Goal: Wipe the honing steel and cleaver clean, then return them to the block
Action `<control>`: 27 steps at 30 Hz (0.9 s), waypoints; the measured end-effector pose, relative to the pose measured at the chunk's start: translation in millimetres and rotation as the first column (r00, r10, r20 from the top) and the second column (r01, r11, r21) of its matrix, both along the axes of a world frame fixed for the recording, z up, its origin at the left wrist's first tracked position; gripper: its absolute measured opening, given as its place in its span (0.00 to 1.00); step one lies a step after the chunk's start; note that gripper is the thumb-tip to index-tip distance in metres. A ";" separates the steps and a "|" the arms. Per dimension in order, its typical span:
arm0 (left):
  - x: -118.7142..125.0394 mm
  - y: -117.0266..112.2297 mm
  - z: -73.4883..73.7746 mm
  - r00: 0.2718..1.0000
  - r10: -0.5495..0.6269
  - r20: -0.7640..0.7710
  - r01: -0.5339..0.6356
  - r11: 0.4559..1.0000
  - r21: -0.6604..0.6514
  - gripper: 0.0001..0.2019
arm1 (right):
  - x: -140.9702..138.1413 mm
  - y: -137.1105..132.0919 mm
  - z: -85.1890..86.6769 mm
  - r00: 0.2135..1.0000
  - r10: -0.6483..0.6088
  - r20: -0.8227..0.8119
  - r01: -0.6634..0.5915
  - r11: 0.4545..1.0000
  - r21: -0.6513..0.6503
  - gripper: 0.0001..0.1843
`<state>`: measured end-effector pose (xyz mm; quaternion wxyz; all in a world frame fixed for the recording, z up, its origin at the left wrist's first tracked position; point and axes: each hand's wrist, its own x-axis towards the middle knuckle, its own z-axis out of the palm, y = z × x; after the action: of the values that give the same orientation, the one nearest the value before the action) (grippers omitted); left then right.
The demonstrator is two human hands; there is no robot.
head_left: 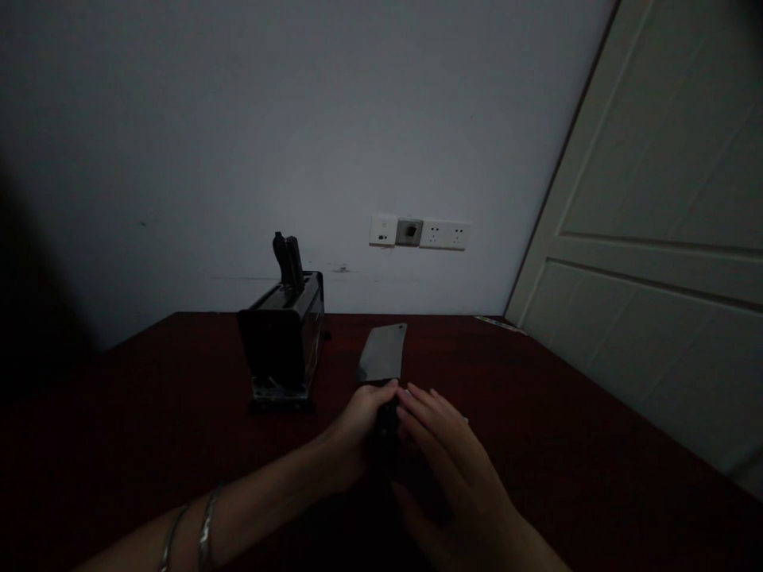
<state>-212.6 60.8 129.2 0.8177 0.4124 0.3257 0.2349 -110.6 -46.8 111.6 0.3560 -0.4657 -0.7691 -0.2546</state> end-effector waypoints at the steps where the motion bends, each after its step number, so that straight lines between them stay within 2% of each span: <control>1: 0.8 -1.9 1.9 1.000 0.010 0.006 -0.010 1.000 0.000 0.13 | -1.7 1.2 -0.9 1.000 -0.012 0.024 0.012 1.000 0.017 0.32; 6: 3.0 -8.2 9.0 0.999 0.020 0.040 -0.022 0.999 0.039 0.15 | -4.2 9.1 -6.4 0.990 -0.107 0.092 0.102 0.993 0.064 0.30; 12: 7.0 -12.6 18.9 0.995 0.097 -0.016 -0.096 0.994 0.052 0.10 | -2.7 13.8 -13.6 0.985 -0.159 0.068 0.146 0.976 0.161 0.27; 20: 5.8 -14.4 20.0 1.000 0.011 0.026 -0.013 0.996 0.091 0.13 | 3.5 15.9 -18.6 0.990 -0.123 0.062 0.109 0.975 0.194 0.29; 27: 5.4 -18.1 23.9 0.992 -0.109 0.067 0.101 0.988 0.115 0.12 | 7.6 16.5 -14.0 0.994 -0.036 0.099 0.015 0.978 0.209 0.31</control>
<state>-207.2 42.6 153.1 0.8160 0.4651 0.2600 0.2241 -103.0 -30.2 97.6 0.3595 -0.4220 -0.7495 -0.3618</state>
